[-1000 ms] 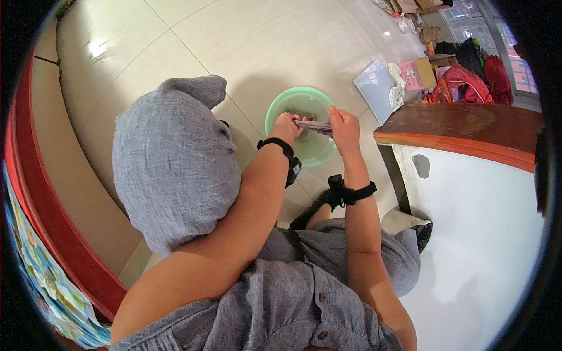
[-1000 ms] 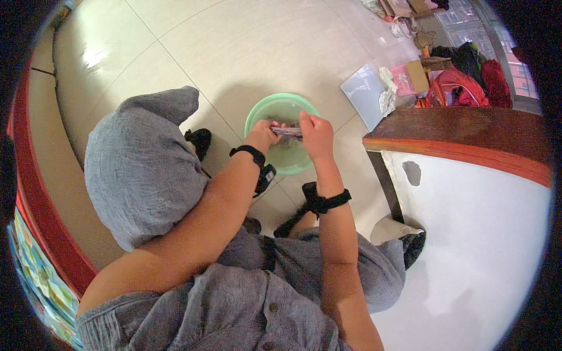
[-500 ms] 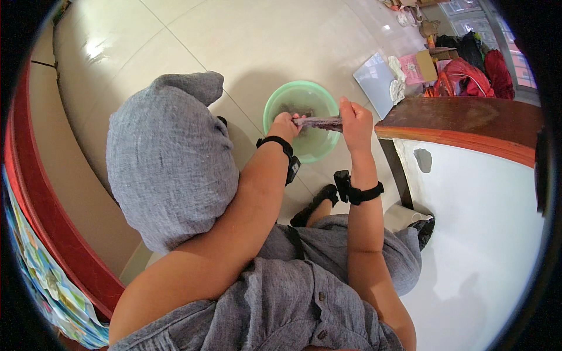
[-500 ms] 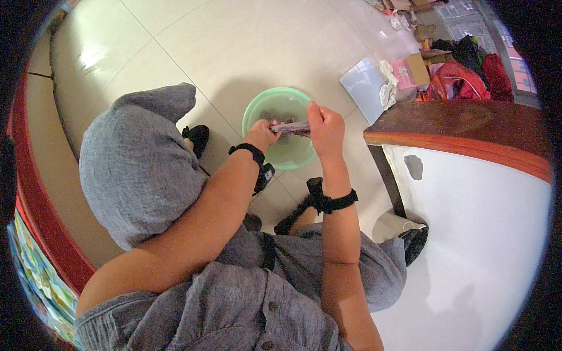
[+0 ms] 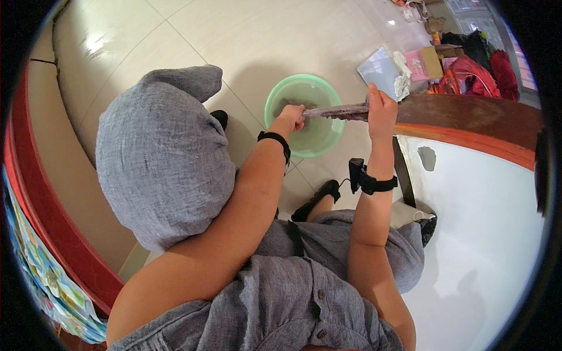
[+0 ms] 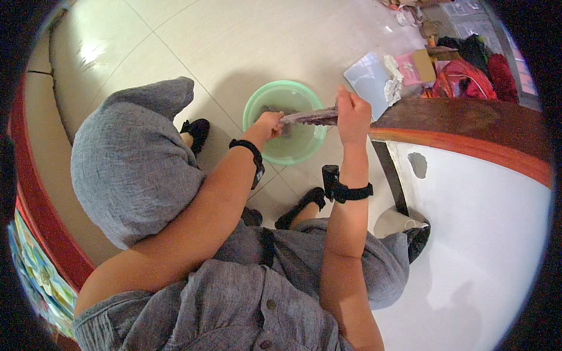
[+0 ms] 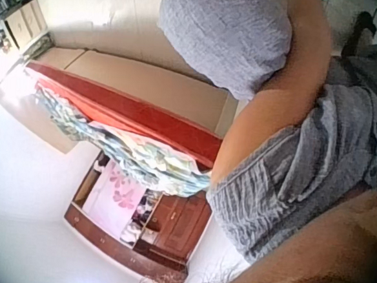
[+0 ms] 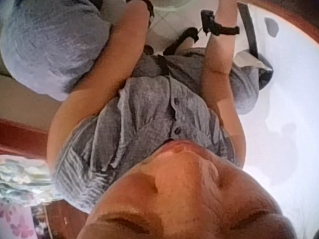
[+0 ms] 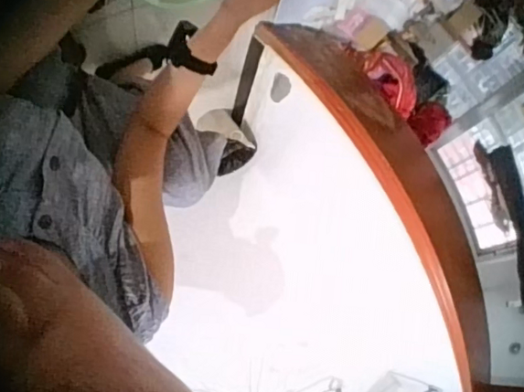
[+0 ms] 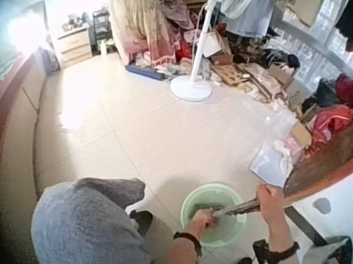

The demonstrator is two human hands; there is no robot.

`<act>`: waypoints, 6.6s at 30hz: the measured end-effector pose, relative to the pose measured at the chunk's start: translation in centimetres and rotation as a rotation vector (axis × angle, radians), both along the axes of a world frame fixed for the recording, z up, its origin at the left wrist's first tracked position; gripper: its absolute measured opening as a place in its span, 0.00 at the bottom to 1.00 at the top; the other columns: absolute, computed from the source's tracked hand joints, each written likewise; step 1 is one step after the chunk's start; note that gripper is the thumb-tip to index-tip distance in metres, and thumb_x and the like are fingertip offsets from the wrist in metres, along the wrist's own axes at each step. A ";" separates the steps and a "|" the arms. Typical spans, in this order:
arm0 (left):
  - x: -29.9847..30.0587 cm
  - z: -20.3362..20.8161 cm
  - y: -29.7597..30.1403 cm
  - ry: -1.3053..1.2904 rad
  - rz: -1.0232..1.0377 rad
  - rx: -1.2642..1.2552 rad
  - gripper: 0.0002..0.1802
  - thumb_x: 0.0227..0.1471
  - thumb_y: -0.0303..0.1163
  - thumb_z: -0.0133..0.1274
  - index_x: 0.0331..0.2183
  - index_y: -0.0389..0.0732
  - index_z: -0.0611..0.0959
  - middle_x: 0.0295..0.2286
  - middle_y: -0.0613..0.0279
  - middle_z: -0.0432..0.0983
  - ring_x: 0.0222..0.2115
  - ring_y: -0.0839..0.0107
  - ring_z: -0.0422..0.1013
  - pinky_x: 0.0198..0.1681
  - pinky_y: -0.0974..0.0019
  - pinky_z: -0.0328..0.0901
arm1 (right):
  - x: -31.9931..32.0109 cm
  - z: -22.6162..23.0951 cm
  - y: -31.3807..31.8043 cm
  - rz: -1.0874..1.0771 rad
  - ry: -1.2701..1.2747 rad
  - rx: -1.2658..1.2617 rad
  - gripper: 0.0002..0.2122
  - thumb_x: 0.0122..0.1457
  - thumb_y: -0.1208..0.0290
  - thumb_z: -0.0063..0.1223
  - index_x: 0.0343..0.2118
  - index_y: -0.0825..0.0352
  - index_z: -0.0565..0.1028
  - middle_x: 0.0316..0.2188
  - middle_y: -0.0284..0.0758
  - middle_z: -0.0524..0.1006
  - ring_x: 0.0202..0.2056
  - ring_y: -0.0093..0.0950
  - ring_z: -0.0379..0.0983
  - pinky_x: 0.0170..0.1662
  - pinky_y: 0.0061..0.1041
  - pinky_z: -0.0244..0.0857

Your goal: Cleaning a tiled floor using a damp cloth and a bucket of water.

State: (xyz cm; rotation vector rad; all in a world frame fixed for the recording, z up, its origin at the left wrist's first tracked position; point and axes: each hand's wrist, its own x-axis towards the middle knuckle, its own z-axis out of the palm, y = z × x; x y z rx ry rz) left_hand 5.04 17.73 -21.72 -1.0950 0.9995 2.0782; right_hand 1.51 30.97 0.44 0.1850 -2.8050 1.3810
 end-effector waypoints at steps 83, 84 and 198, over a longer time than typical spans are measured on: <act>2.6 0.5 0.3 0.465 -1.252 -1.294 0.07 0.44 0.27 0.53 0.29 0.41 0.83 0.34 0.56 0.78 0.40 0.59 0.71 0.42 0.57 0.67 | 3.0 -19.6 0.5 0.454 -0.468 0.803 0.07 0.47 0.71 0.51 0.24 0.70 0.75 0.24 0.43 0.75 0.27 0.36 0.72 0.30 0.35 0.66; 2.2 0.9 1.4 0.489 -1.266 -1.334 0.06 0.44 0.28 0.55 0.28 0.43 0.83 0.33 0.59 0.78 0.41 0.61 0.70 0.44 0.57 0.65 | 3.0 -20.0 1.3 0.442 -0.401 0.976 0.07 0.48 0.71 0.51 0.27 0.68 0.77 0.28 0.41 0.77 0.31 0.37 0.73 0.34 0.37 0.67; 3.3 -0.1 3.5 0.548 -1.405 -1.194 0.09 0.49 0.30 0.52 0.33 0.43 0.83 0.38 0.60 0.77 0.39 0.64 0.73 0.37 0.64 0.69 | 3.4 -25.7 2.3 0.548 -0.336 0.907 0.09 0.49 0.70 0.48 0.33 0.65 0.77 0.34 0.46 0.76 0.38 0.43 0.73 0.39 0.40 0.67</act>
